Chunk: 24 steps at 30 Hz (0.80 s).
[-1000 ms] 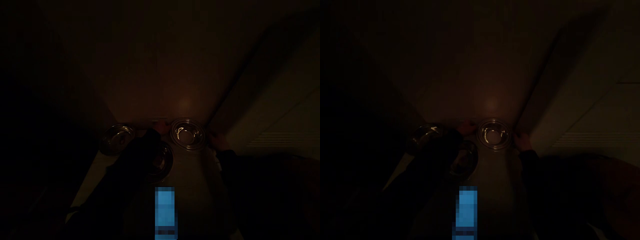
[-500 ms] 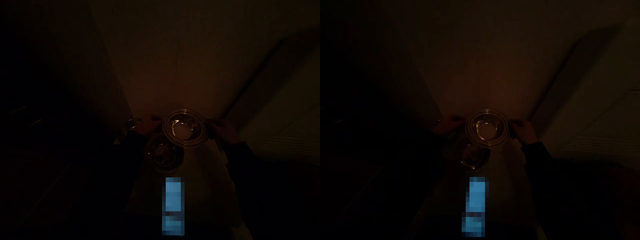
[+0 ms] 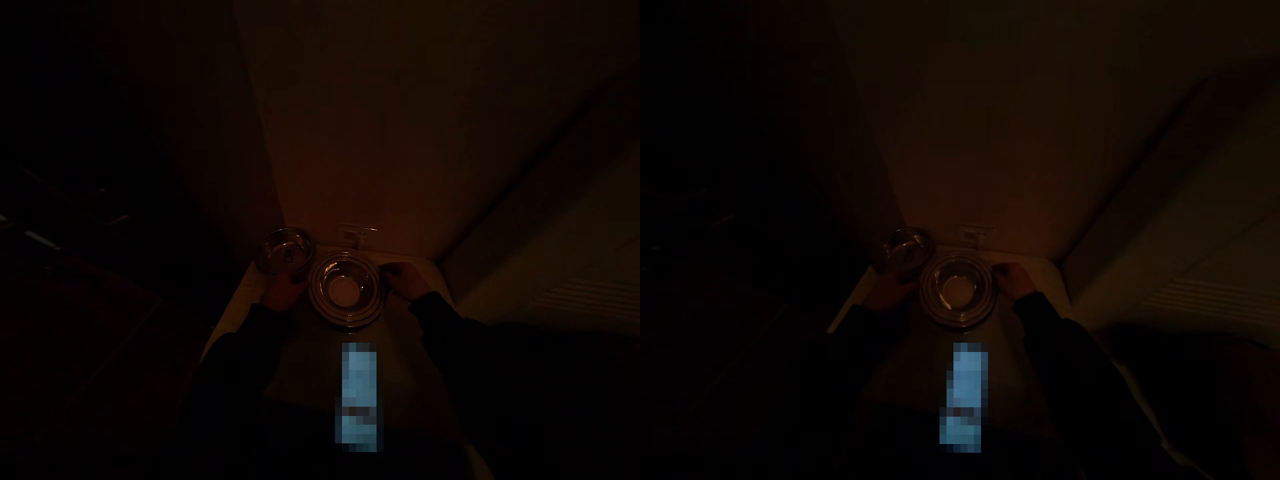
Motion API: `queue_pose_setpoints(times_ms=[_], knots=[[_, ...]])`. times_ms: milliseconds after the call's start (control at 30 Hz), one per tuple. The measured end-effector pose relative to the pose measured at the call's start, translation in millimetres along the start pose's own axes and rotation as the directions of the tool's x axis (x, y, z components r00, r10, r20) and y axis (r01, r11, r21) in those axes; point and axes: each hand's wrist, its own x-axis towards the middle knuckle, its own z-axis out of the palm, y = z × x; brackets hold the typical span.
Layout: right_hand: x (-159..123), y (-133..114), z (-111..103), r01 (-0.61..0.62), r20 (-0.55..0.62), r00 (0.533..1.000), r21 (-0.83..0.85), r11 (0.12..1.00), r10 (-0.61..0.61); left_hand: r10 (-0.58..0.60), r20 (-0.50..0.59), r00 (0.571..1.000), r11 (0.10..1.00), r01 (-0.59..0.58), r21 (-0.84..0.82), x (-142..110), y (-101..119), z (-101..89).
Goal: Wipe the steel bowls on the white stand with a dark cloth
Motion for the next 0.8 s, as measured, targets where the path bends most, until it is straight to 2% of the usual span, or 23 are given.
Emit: queue_pose_setpoints(times_ms=[100, 233, 400, 600, 667, 800], knots=[[4, 7, 11, 0.013, 0.004, 1.000, -0.167, 0.986, -0.013, 0.034, 0.000, 0.999, 0.999, -0.034, 0.033, 0, -13, 5.8], [6, 13, 19, 0.027, 0.029, 0.999, -0.300, 0.954, -0.019, -0.008, 0.056, 0.998, 0.985, -0.002, 0.174, 0, -22, 10.8], [5, 10, 23, 0.017, 0.060, 0.998, -0.368, 0.930, 0.005, -0.077, 0.062, 0.995, 0.942, 0.052, 0.332, 0, -21, 17.5], [-1, 2, 22, -0.078, 0.012, 0.995, -0.545, 0.835, 0.101, -0.065, 0.054, 0.996, 0.929, 0.041, 0.367, -1, -20, 20.2], [-1, 6, 22, -0.085, -0.003, 0.995, -0.530, 0.844, 0.098, -0.047, 0.060, 0.997, 0.939, 0.023, 0.344, -2, -22, 19.7], [-1, 21, 24, -0.020, 0.053, 0.998, -0.395, 0.918, 0.045, -0.064, 0.051, 0.997, 0.974, 0.051, 0.219, -3, -29, 20.1]])
